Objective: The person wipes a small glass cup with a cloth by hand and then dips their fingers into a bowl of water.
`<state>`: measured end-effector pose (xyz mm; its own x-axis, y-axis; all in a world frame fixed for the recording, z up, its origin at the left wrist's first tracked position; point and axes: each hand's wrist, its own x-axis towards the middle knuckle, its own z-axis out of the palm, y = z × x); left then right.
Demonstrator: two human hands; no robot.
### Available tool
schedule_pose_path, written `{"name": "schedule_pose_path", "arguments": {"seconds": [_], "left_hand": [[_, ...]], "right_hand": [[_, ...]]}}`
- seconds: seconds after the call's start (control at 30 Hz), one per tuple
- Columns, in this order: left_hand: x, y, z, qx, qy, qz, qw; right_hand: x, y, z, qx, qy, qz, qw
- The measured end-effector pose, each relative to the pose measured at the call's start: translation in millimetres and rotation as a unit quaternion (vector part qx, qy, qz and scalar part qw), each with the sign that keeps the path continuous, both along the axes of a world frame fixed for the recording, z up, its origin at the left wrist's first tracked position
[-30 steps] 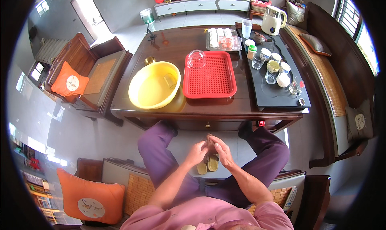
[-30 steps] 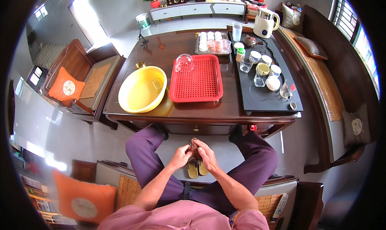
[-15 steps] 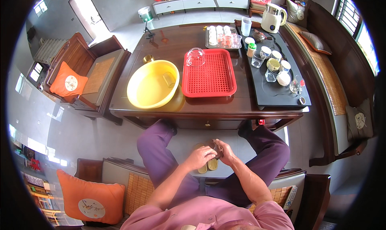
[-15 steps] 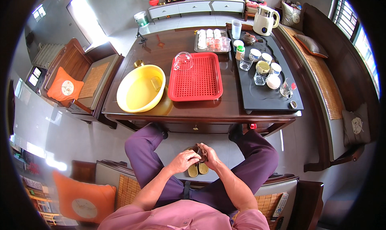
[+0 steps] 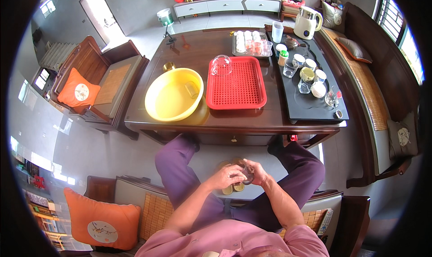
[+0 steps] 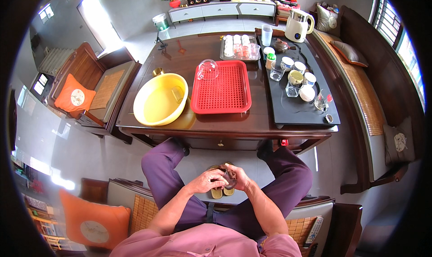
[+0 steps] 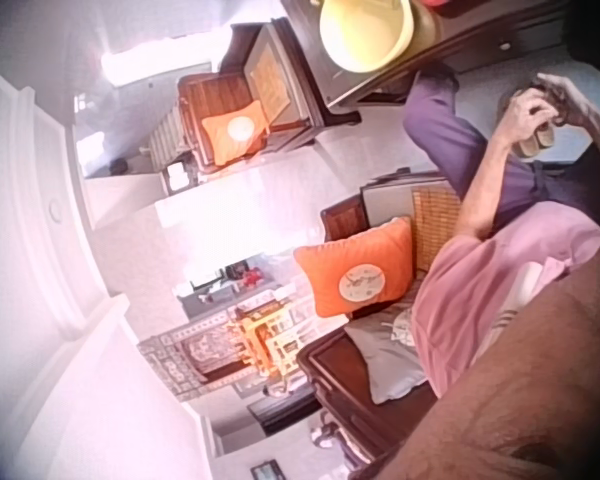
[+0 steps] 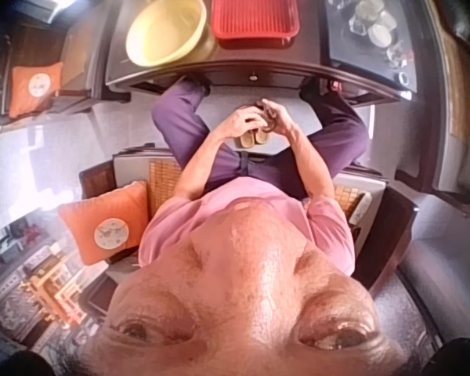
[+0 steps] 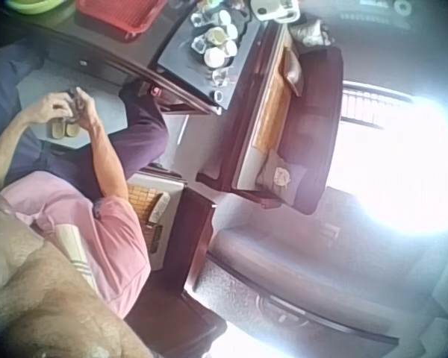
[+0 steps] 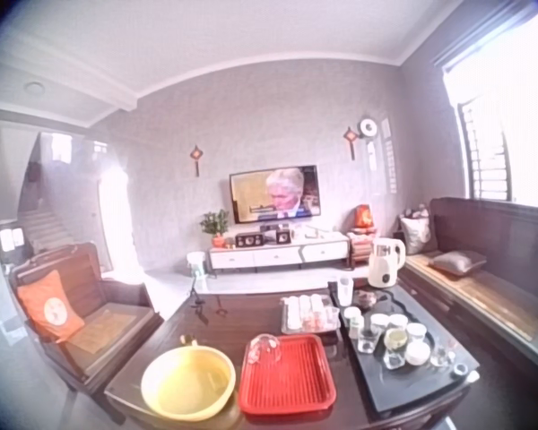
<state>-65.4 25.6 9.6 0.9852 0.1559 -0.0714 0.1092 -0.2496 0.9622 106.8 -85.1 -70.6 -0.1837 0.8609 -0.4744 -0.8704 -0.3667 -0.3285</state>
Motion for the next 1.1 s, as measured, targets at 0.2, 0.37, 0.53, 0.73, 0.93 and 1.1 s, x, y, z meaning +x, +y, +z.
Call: {"name": "schedule_pose_path", "arguments": {"seconds": [0.2, 0.37, 0.53, 0.73, 0.93, 1.1], "left_hand": [[1, -3, -10, 0.037, -0.032, 0.028, 0.998], [-2, -8, -22, 0.208, 0.008, 0.097, 0.973], [3, -16, -28, 0.329, -0.001, 0.160, 0.931], [10, -19, -21, 0.495, -0.028, 0.175, 0.851], [6, -10, -30, 0.489, -0.004, 0.189, 0.851], [5, 2, -32, 0.276, 0.023, 0.240, 0.930]], "right_hand": [[1, 4, 16, -0.023, -0.093, 0.015, 0.995], [-7, 8, 12, -0.051, -0.136, -0.076, 0.986], [-12, 13, 8, -0.089, -0.055, -0.155, 0.982], [-14, 7, 16, -0.113, -0.107, -0.156, 0.975], [-11, 5, 3, -0.060, -0.146, -0.123, 0.980], [-17, 6, 9, -0.026, -0.146, -0.121, 0.982]]}}
